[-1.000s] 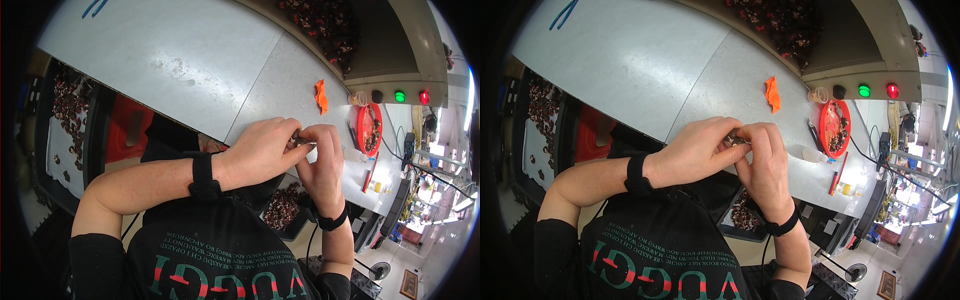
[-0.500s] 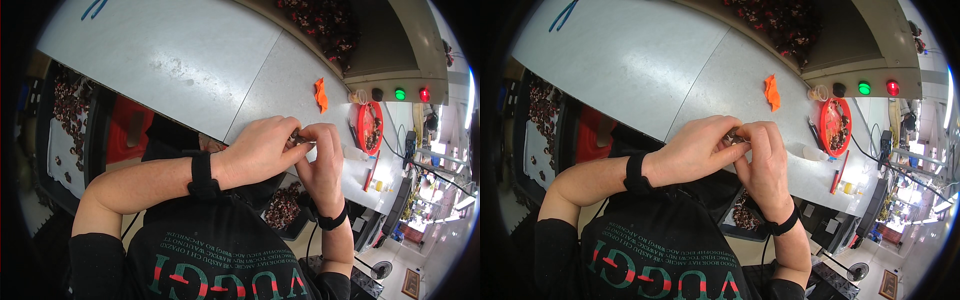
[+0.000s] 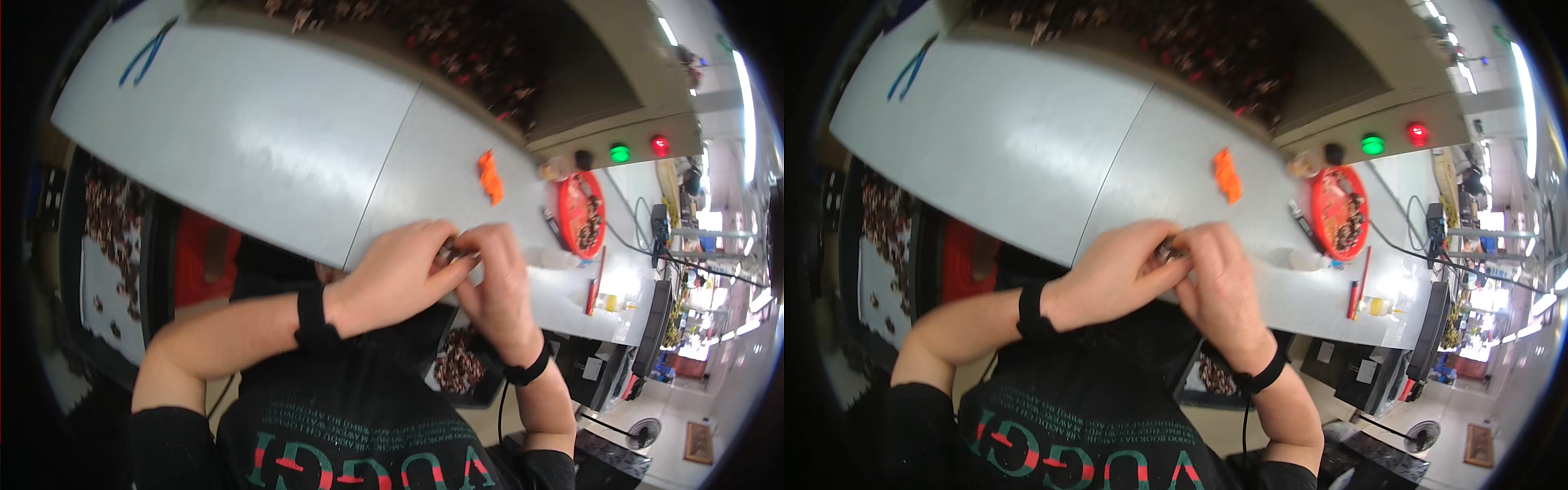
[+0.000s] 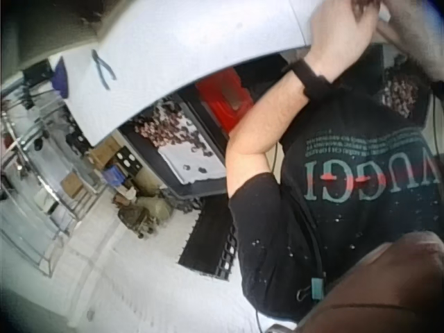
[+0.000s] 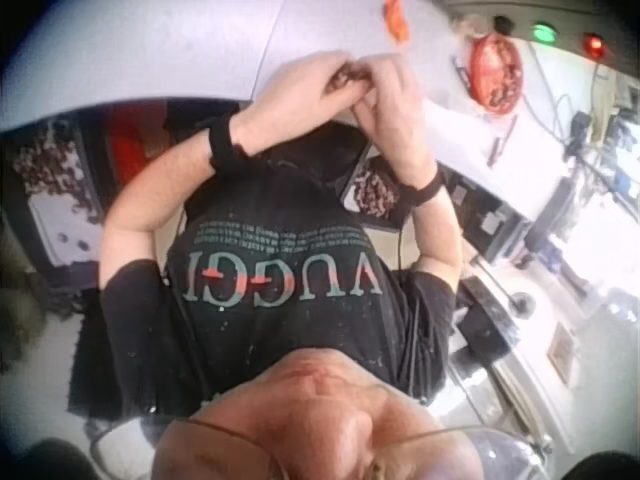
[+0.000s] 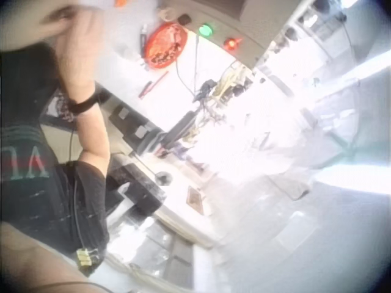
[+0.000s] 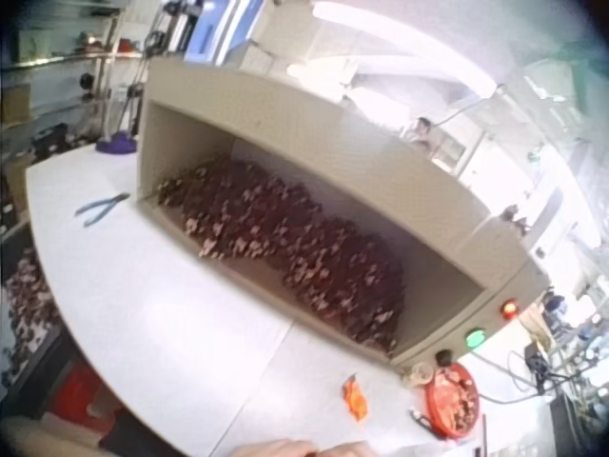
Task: Assembling and gluing small figurine parts together at a workshop table.
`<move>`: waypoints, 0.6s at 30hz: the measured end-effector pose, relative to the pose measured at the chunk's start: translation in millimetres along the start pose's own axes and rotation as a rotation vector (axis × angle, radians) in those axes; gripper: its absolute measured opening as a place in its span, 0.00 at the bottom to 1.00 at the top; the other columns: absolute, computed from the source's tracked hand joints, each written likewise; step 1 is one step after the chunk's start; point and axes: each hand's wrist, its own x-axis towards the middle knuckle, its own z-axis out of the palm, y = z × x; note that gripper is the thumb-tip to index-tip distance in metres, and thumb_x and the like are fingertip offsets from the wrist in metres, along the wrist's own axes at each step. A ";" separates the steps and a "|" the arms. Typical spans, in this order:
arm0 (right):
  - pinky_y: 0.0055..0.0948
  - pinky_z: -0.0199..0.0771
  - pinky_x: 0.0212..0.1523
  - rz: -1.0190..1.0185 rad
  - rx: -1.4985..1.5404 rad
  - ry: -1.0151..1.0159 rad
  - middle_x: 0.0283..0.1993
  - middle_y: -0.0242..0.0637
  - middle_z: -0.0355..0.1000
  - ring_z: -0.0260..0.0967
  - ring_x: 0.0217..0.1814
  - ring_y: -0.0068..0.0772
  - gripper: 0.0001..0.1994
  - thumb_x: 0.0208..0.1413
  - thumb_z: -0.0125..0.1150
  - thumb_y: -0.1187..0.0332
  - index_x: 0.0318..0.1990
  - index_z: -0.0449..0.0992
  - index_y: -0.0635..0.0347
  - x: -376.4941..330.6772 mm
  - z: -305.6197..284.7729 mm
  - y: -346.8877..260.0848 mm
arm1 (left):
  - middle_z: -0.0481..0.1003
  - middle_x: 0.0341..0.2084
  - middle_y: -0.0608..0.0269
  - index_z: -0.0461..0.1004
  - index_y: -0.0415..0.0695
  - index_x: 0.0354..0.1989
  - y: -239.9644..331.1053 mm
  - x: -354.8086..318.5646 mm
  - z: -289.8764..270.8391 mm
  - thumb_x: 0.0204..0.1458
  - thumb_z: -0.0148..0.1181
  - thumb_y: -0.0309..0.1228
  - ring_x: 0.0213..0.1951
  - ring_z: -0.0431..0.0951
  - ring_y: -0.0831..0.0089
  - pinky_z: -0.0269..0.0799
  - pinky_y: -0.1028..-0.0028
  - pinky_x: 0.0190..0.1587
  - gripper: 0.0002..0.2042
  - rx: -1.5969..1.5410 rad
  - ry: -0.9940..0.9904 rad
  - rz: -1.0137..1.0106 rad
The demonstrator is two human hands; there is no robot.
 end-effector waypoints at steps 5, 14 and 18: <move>0.40 0.71 0.39 0.021 0.045 -0.021 0.35 0.46 0.65 0.67 0.39 0.50 0.14 0.39 0.57 0.82 0.38 0.69 0.64 -7.9 2.0 1.3 | 0.73 0.25 0.52 0.70 0.39 0.35 -4.4 -3.7 4.7 0.55 0.58 0.38 0.27 0.75 0.56 0.70 0.63 0.30 0.13 -0.037 -0.030 -0.011; 0.38 0.71 0.41 -0.013 0.086 -0.004 0.36 0.45 0.67 0.67 0.40 0.49 0.14 0.41 0.62 0.79 0.38 0.70 0.63 -8.1 0.0 -1.7 | 0.76 0.31 0.52 0.72 0.40 0.43 2.2 -8.1 1.1 0.56 0.58 0.40 0.29 0.78 0.59 0.72 0.67 0.33 0.16 0.009 -0.030 -0.023; 0.39 0.71 0.40 0.017 0.072 0.002 0.36 0.45 0.67 0.67 0.40 0.49 0.13 0.41 0.61 0.78 0.38 0.70 0.63 -7.6 -2.4 1.3 | 0.76 0.34 0.56 0.71 0.41 0.49 -0.8 -1.3 2.0 0.57 0.57 0.40 0.31 0.76 0.67 0.72 0.71 0.35 0.17 0.048 -0.114 -0.074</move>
